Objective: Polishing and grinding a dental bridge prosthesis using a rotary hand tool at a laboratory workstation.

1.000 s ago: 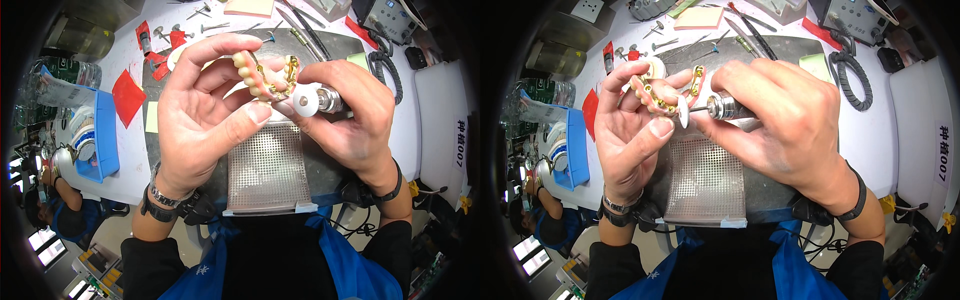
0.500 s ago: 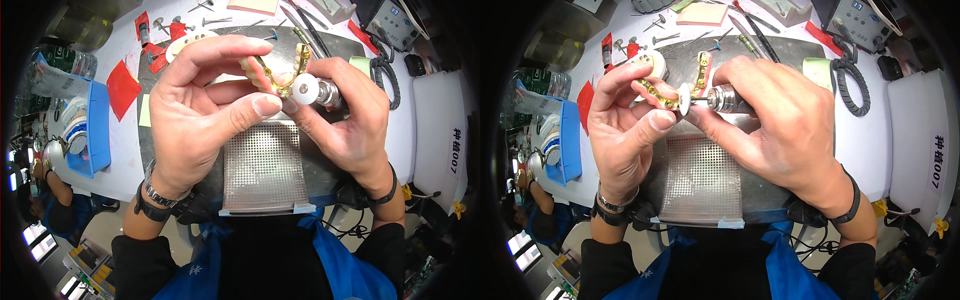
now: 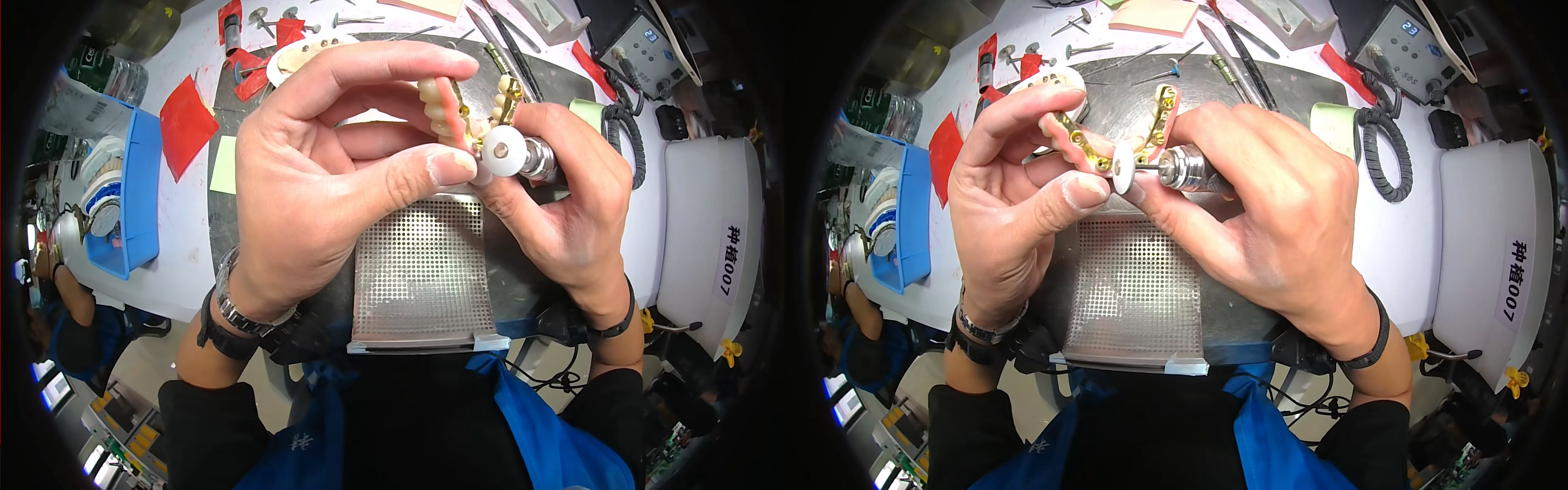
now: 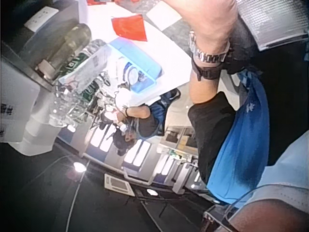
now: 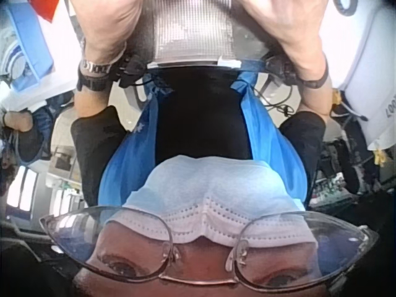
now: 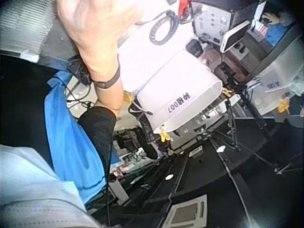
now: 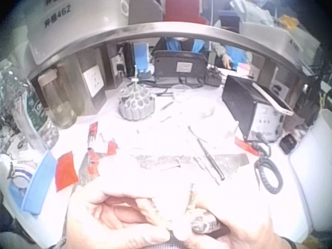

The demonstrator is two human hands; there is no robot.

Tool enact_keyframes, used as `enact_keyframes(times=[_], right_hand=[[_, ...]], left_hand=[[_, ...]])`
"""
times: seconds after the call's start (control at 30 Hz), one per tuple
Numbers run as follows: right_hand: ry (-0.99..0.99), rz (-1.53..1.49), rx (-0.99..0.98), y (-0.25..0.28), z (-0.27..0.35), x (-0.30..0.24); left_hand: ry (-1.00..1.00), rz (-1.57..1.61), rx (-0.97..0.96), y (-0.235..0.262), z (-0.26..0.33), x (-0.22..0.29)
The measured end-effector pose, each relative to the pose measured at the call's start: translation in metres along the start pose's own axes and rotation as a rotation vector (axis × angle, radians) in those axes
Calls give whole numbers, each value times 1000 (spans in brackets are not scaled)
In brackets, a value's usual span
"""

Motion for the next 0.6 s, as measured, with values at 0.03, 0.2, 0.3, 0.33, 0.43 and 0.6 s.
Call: enact_keyframes(times=[0.03, 0.2, 0.3, 0.33, 0.43, 0.6], right_hand=[[3, -1, -4, 0, 0, 0], [-9, -23, 16, -1, 0, 0], [20, -13, 25, -1, 0, 0], [21, -12, 22, -1, 0, 0], [10, -16, 0, -1, 0, -1], [31, -9, 2, -1, 1, -2]], left_hand=[[11, -8, -3, 0, 0, 0], [45, 24, 26, 0, 0, 0], [52, 112, 59, -1, 1, -1], [52, 165, 83, 0, 1, -2], [49, 180, 87, -2, 1, -1], [63, 189, 89, -2, 1, -1]])
Point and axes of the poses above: each hand's wrist, its own z-axis away from the middle knuckle, its own y-axis out of the back of the hand, x = y × z, the point moved 7 cm from there along -z, towards the middle knuckle, and after that the axes turned 11 degrees about y, right-handed, at the moved point
